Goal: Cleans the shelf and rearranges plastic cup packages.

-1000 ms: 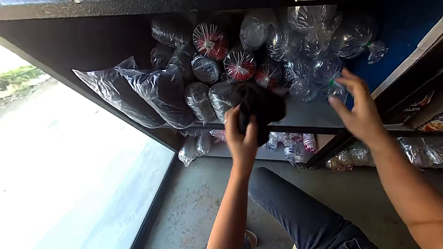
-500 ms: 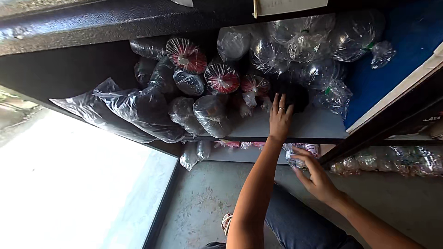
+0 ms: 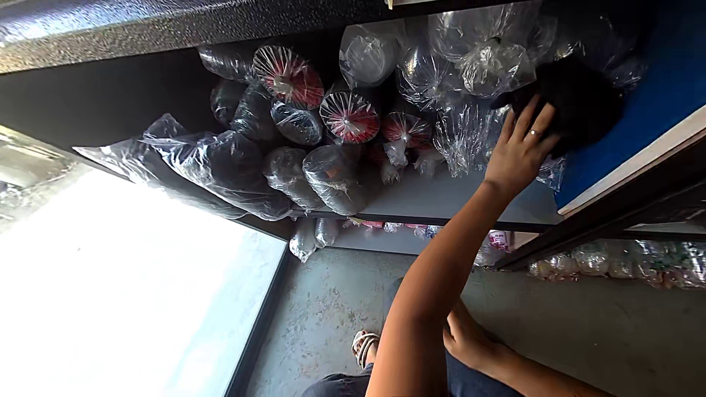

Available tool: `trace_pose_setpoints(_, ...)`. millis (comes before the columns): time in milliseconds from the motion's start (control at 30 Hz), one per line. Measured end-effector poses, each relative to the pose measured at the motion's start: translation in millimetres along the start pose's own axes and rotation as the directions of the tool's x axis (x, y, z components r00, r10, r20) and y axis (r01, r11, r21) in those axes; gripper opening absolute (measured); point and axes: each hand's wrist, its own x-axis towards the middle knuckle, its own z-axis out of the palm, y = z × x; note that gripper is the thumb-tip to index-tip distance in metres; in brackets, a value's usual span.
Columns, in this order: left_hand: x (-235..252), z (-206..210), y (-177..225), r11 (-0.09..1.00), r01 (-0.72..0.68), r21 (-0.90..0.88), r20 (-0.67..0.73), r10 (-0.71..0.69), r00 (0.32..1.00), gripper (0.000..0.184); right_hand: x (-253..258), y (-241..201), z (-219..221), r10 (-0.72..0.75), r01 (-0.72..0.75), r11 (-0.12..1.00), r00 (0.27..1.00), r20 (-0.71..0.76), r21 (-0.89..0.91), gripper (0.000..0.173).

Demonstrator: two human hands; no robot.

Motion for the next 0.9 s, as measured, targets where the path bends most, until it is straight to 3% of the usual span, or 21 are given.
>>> trace_pose_setpoints(100,-16,-12,6,0.999,-0.041,0.003,0.158,0.040,0.987,0.034,-13,9,18,-0.072,0.078,0.977,0.997,0.036,-0.201,0.031)
trace_pose_setpoints(300,-33,-14,10,0.982,-0.113,-0.151,0.178,0.139,0.974,0.025,-11,16,22,-0.099,0.105,0.975,0.994,0.043,-0.194,0.030)
trace_pose_setpoints(400,-54,-11,3,0.967,-0.111,-0.228,0.302,0.179,0.937,0.023,-12,15,20,-0.086,0.095,0.983,0.994,0.060,-0.156,0.029)
trace_pose_setpoints(467,-65,-15,-1,0.982,0.031,-0.188,0.495,0.067,0.867,0.022,-11,16,19,-0.082,0.091,0.987,0.994,0.068,-0.136,0.028)
trace_pose_setpoints(533,-66,-17,2,0.984,0.160,-0.076,0.550,-0.092,0.830,0.024,-11,16,18,-0.077,0.086,0.987,0.995,0.070,-0.135,0.030)
trace_pose_setpoints(633,-58,-22,25,0.948,0.315,0.040,0.504,-0.291,0.813,0.022,-12,13,12,-0.068,0.077,0.986,0.996,0.061,-0.151,0.034)
trace_pose_setpoints(733,-65,-34,30,0.893,0.443,0.081,0.335,-0.443,0.831,0.020,-12,15,9,-0.071,0.074,0.990,0.997,0.027,-0.122,0.037)
trace_pose_setpoints(800,-71,-44,21,0.841,0.526,0.128,0.232,-0.541,0.809,0.023,-13,19,10,-0.070,0.071,0.992,0.997,0.017,-0.103,0.036)
trace_pose_setpoints(900,-68,-44,2,0.824,0.525,0.212,0.328,-0.566,0.756,0.032,-14,22,18,-0.076,0.077,0.993,0.997,0.018,-0.093,0.030)
